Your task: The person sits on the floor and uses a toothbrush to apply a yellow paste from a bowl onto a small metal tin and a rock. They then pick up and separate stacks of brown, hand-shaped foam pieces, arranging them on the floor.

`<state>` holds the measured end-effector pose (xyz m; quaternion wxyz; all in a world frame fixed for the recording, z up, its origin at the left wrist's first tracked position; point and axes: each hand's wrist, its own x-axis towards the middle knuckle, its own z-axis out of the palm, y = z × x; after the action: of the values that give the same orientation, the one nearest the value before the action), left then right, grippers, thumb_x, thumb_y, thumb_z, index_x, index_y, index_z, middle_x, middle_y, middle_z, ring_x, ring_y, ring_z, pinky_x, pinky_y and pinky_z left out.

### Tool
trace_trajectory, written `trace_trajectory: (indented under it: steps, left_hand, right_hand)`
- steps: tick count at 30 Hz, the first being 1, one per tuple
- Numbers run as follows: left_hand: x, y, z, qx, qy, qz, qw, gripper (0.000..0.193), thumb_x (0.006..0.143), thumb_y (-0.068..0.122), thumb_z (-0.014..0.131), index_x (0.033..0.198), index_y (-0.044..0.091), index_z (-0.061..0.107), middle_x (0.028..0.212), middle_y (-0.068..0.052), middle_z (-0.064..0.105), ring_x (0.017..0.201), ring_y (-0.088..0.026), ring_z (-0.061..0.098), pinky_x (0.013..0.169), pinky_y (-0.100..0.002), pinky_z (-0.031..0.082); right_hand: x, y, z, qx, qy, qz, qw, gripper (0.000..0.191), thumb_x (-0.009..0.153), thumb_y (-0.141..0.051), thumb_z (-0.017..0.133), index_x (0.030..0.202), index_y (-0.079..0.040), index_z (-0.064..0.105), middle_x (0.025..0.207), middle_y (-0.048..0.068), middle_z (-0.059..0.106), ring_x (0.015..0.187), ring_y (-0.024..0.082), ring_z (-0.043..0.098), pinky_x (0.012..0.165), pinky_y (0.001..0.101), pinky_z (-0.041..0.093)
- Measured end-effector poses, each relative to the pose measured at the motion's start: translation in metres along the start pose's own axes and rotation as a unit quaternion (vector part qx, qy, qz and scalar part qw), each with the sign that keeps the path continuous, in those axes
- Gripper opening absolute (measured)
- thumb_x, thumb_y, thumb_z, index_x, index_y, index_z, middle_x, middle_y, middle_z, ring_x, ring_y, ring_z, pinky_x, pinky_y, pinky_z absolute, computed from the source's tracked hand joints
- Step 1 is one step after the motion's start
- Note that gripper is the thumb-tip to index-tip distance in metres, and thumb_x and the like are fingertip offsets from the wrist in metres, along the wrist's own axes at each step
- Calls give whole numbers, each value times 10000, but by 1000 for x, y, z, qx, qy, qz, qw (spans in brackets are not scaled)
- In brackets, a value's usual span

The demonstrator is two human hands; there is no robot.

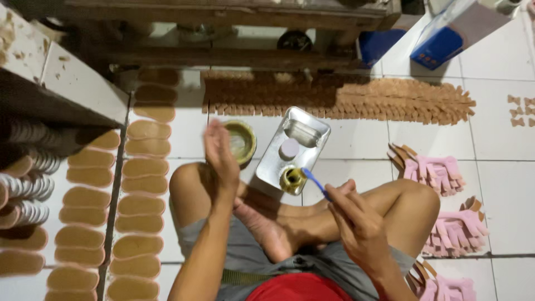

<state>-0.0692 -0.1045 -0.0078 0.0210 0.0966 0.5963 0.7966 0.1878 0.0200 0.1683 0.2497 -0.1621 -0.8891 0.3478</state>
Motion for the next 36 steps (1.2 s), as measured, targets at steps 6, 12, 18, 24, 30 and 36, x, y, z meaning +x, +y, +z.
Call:
trace_trajectory:
  steps: [6, 12, 18, 24, 30, 36]
  left_hand:
    - [-35, 56, 26, 65, -256, -46, 963, 531, 1054, 178, 528, 1535, -4, 394, 1570, -199, 458, 1458, -273, 435, 1203, -383, 339]
    - [-43, 48, 36, 23, -251, -63, 966, 465, 1103, 191, 422, 1509, -30, 467, 1501, -194, 563, 1414, -255, 509, 1193, -348, 361]
    - [-51, 42, 39, 35, -196, -74, 977, 439, 1091, 183, 421, 1446, -52, 531, 1435, -196, 613, 1359, -249, 558, 1157, -331, 404]
    - [-53, 43, 43, 24, -172, -84, 981, 444, 1097, 205, 408, 1405, -74, 563, 1405, -203, 634, 1333, -252, 577, 1142, -327, 415]
    - [-54, 49, 47, 44, -157, -68, 984, 436, 1100, 216, 394, 1379, -56, 592, 1383, -181, 655, 1317, -247, 586, 1126, -325, 425]
    - [-56, 54, 49, 71, -144, -53, 986, 432, 1090, 211, 395, 1362, -52, 606, 1362, -180, 671, 1303, -246, 599, 1115, -328, 429]
  right_hand:
    - [-4, 19, 4, -92, -75, -27, 993, 425, 881, 18, 674, 1300, -50, 673, 828, 132, 588, 673, 286, 613, 608, 421, 491]
    - [-1, 17, -2, -117, -80, -68, 988, 498, 831, 29, 671, 1317, -80, 674, 890, 97, 635, 703, 274, 647, 588, 413, 504]
    - [2, 11, -19, -166, -50, -79, 982, 481, 834, 3, 708, 1285, -163, 689, 913, 52, 662, 629, 235, 626, 566, 395, 501]
    - [3, 20, -14, -128, -91, -77, 985, 537, 756, 22, 712, 1272, -124, 695, 913, 87, 656, 648, 227, 652, 551, 391, 504]
    - [1, 16, -16, -106, -75, -68, 989, 501, 793, 38, 703, 1266, -125, 707, 863, 72, 649, 631, 215, 644, 555, 382, 501]
    - [-1, 10, -3, -72, -70, -39, 994, 461, 856, 30, 681, 1290, -125, 683, 911, 90, 666, 663, 214, 656, 566, 356, 512]
